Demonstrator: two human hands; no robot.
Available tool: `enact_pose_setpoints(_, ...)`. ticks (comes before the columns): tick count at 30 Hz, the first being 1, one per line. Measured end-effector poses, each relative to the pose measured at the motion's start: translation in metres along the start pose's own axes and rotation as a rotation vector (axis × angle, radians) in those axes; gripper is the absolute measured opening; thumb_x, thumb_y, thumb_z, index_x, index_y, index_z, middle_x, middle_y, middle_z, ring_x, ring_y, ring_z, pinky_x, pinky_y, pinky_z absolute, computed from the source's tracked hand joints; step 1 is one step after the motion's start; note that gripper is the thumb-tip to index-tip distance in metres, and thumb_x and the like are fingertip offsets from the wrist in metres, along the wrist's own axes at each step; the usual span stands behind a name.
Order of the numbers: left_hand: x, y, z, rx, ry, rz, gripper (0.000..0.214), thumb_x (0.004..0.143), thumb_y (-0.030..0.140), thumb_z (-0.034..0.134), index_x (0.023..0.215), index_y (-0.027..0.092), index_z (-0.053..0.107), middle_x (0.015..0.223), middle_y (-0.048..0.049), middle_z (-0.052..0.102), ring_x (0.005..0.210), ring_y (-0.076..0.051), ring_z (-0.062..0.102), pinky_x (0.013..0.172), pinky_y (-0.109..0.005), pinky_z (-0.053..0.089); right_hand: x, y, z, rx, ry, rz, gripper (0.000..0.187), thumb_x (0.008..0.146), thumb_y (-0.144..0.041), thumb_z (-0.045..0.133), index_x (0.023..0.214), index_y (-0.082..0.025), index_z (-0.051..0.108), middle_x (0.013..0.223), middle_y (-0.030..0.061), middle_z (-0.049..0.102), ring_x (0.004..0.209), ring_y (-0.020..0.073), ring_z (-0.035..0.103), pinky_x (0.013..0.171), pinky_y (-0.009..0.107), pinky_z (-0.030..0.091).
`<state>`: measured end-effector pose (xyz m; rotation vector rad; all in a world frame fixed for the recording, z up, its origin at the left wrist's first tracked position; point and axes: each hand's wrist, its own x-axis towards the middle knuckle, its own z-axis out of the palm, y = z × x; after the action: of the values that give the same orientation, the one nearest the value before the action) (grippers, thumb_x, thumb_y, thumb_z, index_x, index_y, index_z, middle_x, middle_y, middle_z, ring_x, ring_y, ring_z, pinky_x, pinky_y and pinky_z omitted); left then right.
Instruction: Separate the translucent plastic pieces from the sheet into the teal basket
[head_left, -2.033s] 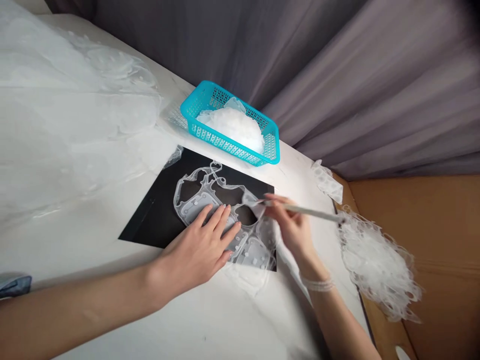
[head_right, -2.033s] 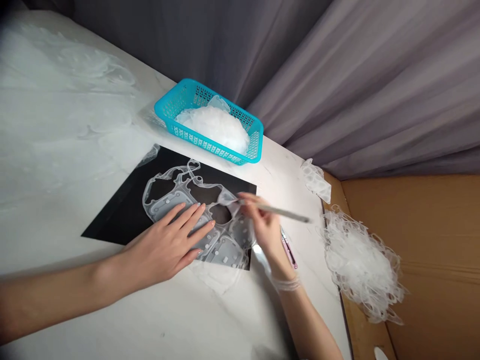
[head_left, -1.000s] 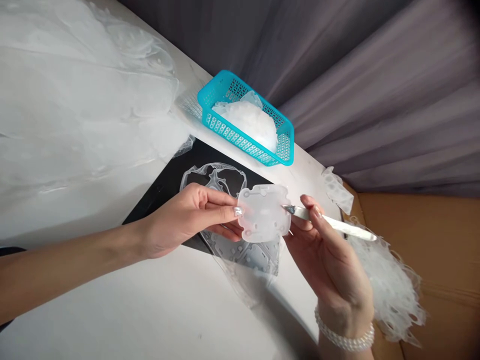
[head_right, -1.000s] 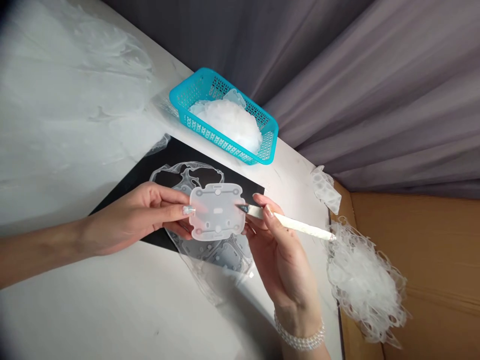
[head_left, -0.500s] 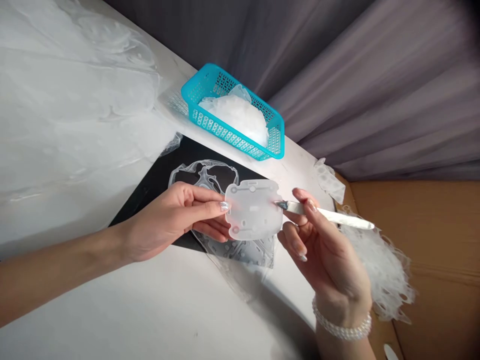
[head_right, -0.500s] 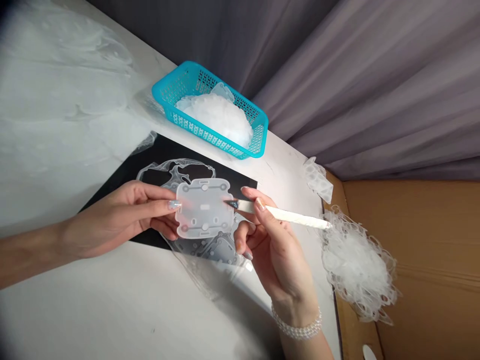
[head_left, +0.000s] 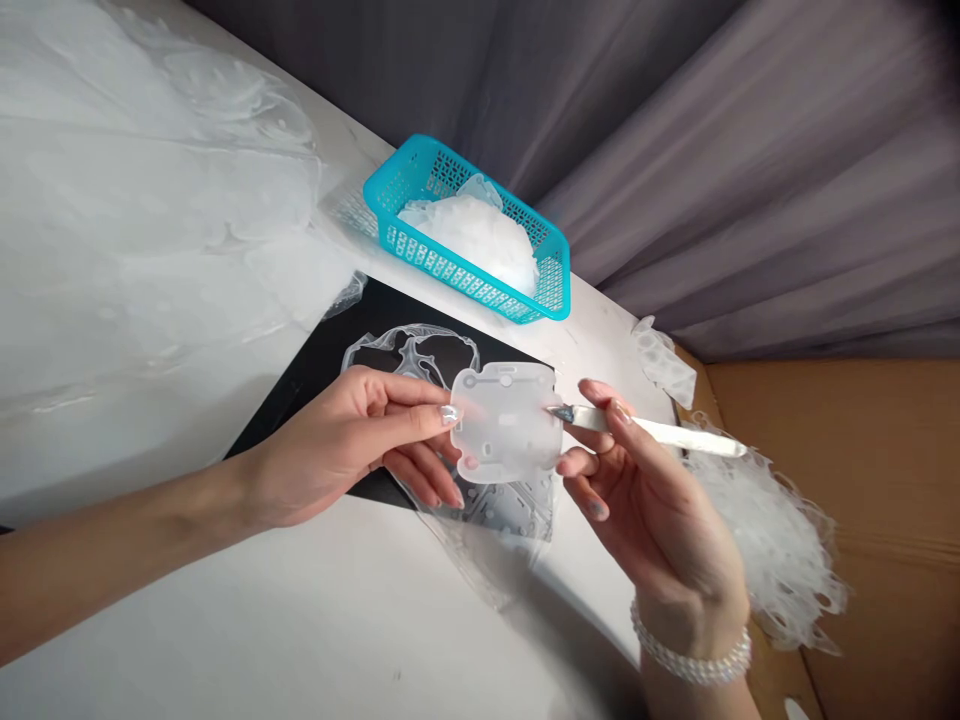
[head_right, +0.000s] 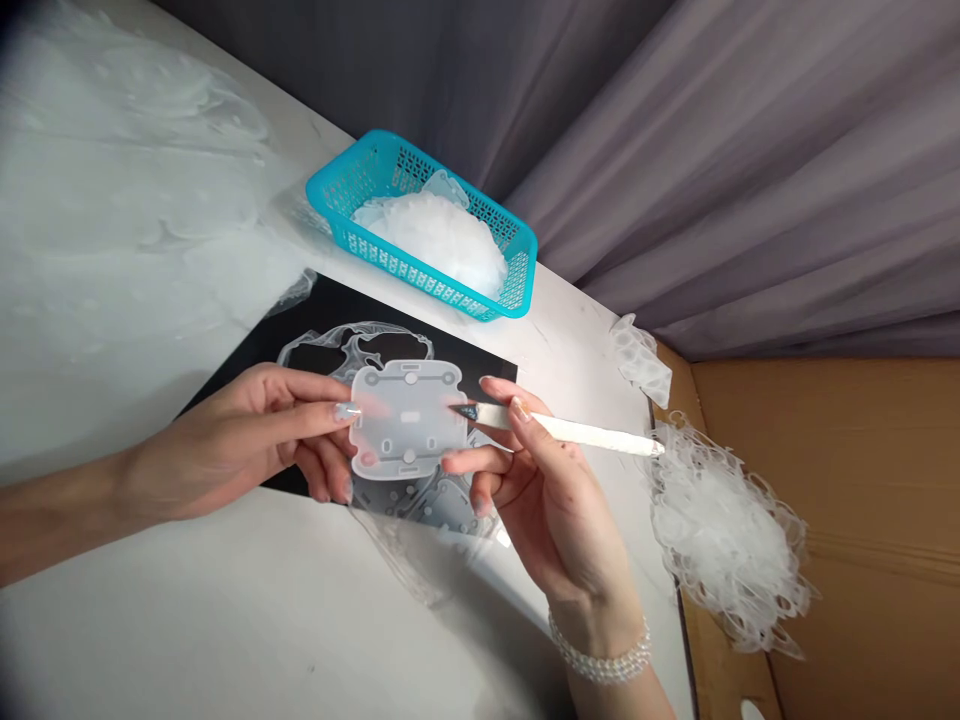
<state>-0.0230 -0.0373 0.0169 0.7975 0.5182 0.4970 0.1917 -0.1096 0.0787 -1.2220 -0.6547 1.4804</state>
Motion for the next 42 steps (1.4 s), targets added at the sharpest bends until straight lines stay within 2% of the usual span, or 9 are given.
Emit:
enact_pose_setpoints(3,0.000,0.000,0.000,-0.007,0.010,-0.013,0.016,0.089,0.032,0.067,0.086,0.019,0.076,0.073,-0.0012,0.076,0.055,-0.013,0.072,0.049,-0.015,0.056,0.000,0.000,-0.002,-0.004,0.001,0.013,0.012,0.088,-0.030,0.068,0.098,-0.027,0.074,0.096,0.0011,0.077,0.079,0.0161,0.077,0.050,0.011,0.056)
enact_pose_setpoints(8,0.001,0.000,-0.001,0.013,0.032,-0.041,0.025,0.090,0.034,0.065,0.073,0.018,0.072,0.058,-0.0004,0.071,0.045,-0.012,0.067,0.042,-0.015,0.052,-0.001,0.001,-0.004,-0.001,0.003,0.011,0.012,0.089,-0.030,0.067,0.098,-0.026,0.074,0.093,0.0007,0.078,0.091,0.0201,0.076,0.069,0.020,0.062)
enact_pose_setpoints(10,0.001,0.000,-0.001,-0.007,0.052,-0.010,0.023,0.089,0.032,0.066,0.074,0.017,0.074,0.067,-0.0027,0.075,0.056,-0.014,0.072,0.050,-0.016,0.056,-0.002,0.001,-0.005,-0.015,-0.027,-0.011,0.013,0.092,-0.030,0.064,0.099,-0.026,0.075,0.093,0.0007,0.078,0.094,0.0204,0.076,0.076,0.024,0.063)
enact_pose_setpoints(13,0.003,0.000,-0.003,-0.065,0.042,0.087,0.022,0.090,0.032,0.063,0.091,0.017,0.079,0.092,-0.0086,0.079,0.084,-0.021,0.076,0.071,-0.023,0.062,-0.002,0.000,-0.008,-0.083,-0.105,-0.081,0.019,0.094,-0.029,0.058,0.100,-0.025,0.076,0.098,0.0033,0.079,0.103,0.0221,0.073,0.087,0.032,0.061)
enact_pose_setpoints(16,0.003,0.001,-0.003,-0.033,0.054,0.158,0.021,0.090,0.029,0.064,0.099,0.018,0.080,0.102,-0.0086,0.078,0.091,-0.021,0.074,0.077,-0.026,0.062,-0.003,-0.002,-0.013,-0.186,-0.186,-0.142,0.025,0.094,-0.029,0.054,0.097,-0.020,0.077,0.100,0.0081,0.078,0.109,0.0251,0.070,0.094,0.036,0.057)
enact_pose_setpoints(20,0.001,0.002,-0.002,0.037,0.095,0.178,0.025,0.087,0.024,0.069,0.110,0.027,0.076,0.107,-0.0039,0.078,0.089,-0.018,0.074,0.081,-0.028,0.061,-0.003,-0.005,-0.018,-0.264,-0.198,-0.140,0.028,0.093,-0.031,0.053,0.090,-0.019,0.078,0.098,0.0104,0.078,0.108,0.0275,0.070,0.094,0.038,0.055)
enact_pose_setpoints(24,0.000,0.002,-0.003,0.083,0.118,0.193,0.033,0.085,0.024,0.071,0.118,0.027,0.073,0.127,-0.0080,0.069,0.095,-0.022,0.074,0.083,-0.031,0.061,-0.002,-0.006,-0.019,-0.266,-0.180,-0.149,0.028,0.092,-0.030,0.051,0.086,-0.020,0.077,0.100,0.0105,0.078,0.109,0.0267,0.069,0.092,0.038,0.054)
enact_pose_setpoints(29,0.001,0.001,-0.005,0.078,0.120,0.172,0.060,0.084,0.021,0.071,0.141,0.031,0.053,0.114,-0.0080,0.075,0.092,-0.023,0.075,0.082,-0.032,0.061,-0.003,-0.006,-0.019,-0.256,-0.157,-0.138,0.028,0.091,-0.030,0.049,0.079,-0.022,0.074,0.097,0.0091,0.078,0.108,0.0264,0.068,0.093,0.039,0.052)
enact_pose_setpoints(42,-0.001,0.001,-0.004,0.063,0.102,0.184,0.056,0.085,0.023,0.069,0.140,0.030,0.055,0.115,-0.0086,0.075,0.087,-0.022,0.075,0.082,-0.034,0.062,-0.007,-0.009,-0.021,-0.245,-0.117,-0.114,0.027,0.088,-0.030,0.051,0.067,-0.023,0.066,0.093,0.0082,0.079,0.107,0.0295,0.068,0.090,0.041,0.051)
